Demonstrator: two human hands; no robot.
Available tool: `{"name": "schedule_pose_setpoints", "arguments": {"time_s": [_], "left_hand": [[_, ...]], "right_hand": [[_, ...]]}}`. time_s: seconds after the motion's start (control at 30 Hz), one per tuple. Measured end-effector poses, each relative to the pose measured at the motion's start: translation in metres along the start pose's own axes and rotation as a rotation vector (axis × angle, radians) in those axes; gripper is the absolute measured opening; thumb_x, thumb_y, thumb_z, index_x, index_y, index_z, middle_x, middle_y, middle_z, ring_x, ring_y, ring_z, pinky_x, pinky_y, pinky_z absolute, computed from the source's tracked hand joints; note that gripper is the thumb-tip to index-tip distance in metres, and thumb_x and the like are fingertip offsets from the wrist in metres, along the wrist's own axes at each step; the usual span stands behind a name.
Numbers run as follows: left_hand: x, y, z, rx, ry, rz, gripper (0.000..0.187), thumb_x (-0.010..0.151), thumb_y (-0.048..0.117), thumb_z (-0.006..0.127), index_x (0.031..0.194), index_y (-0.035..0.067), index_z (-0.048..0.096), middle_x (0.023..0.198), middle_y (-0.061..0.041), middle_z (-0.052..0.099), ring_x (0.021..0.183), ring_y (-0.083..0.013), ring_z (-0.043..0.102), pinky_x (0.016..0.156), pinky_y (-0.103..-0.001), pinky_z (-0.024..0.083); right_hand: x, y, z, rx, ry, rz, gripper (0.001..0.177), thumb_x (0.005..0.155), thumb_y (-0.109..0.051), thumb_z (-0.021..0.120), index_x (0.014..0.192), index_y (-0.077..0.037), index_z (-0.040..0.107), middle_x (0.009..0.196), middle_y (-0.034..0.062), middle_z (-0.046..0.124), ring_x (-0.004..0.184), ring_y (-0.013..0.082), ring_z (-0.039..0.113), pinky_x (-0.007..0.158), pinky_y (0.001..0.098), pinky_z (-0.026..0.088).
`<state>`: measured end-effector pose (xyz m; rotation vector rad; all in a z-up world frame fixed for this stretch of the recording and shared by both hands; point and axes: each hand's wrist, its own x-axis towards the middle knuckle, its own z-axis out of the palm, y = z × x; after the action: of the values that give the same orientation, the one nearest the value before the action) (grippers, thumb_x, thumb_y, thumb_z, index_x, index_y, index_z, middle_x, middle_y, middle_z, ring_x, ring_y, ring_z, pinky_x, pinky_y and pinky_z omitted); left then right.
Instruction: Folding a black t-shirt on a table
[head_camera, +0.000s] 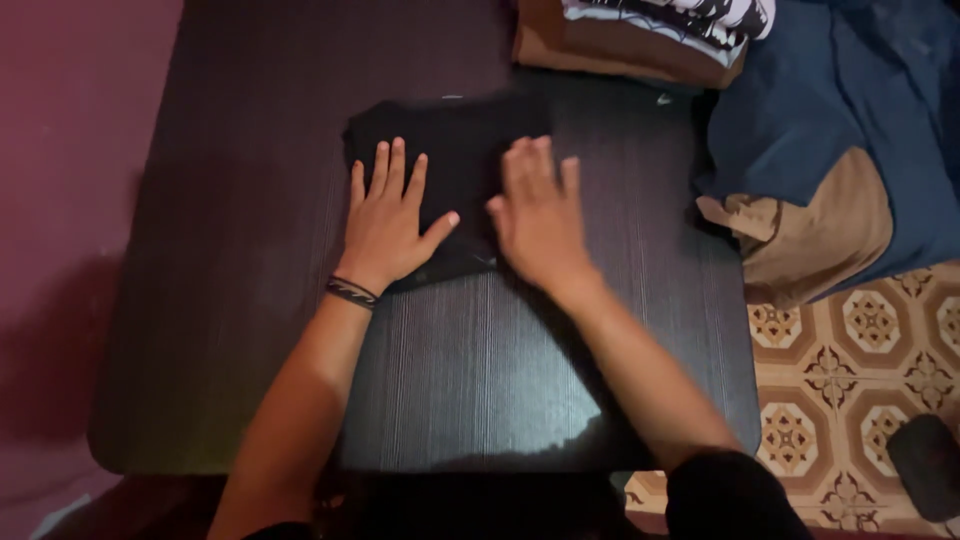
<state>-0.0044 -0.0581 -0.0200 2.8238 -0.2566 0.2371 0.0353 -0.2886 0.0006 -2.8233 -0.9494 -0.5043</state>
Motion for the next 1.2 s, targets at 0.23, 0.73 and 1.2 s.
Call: {"name": "schedule_pose_setpoints", "arguments": {"time_s": [0.23, 0.73, 1.2], "left_hand": [[-0.003, -0.006, -0.012, -0.008, -0.100, 0.094, 0.128, 0.076, 0.091, 0.049, 0.163, 0.002, 0.019, 0.168, -0.029, 0.012, 0.157, -0.0432, 0.006, 0.121, -0.067, 0.004], [-0.036, 0.041, -0.034, 0.092, -0.228, 0.079, 0.131, 0.072, 0.097, 0.047, 0.162, 0.006, 0.023, 0.168, -0.028, 0.012, 0.156, -0.0445, 0.009, 0.121, -0.064, 0.007], [0.006, 0.027, -0.003, -0.004, -0.051, -0.117, 0.080, 0.104, 0.064, 0.035, 0.159, 0.005, 0.034, 0.164, -0.028, 0.028, 0.156, -0.0396, 0.017, 0.121, -0.061, 0.011]], "right_hand": [[-0.022, -0.015, 0.014, 0.211, -0.222, -0.058, 0.062, 0.113, -0.045, 0.026, 0.162, -0.007, 0.032, 0.169, 0.0143, 0.025, 0.158, 0.0318, 0.017, 0.126, 0.0552, 0.012], [-0.090, 0.001, -0.017, 0.103, -0.311, 0.160, 0.074, 0.109, -0.055, 0.029, 0.163, -0.004, 0.024, 0.171, 0.0168, 0.018, 0.159, 0.0297, 0.012, 0.126, 0.0520, 0.009], [0.015, -0.002, 0.006, 0.183, -0.310, 0.128, 0.076, 0.106, -0.063, 0.029, 0.161, -0.011, 0.032, 0.167, 0.0194, 0.027, 0.157, 0.0362, 0.018, 0.125, 0.0592, 0.010]]}}
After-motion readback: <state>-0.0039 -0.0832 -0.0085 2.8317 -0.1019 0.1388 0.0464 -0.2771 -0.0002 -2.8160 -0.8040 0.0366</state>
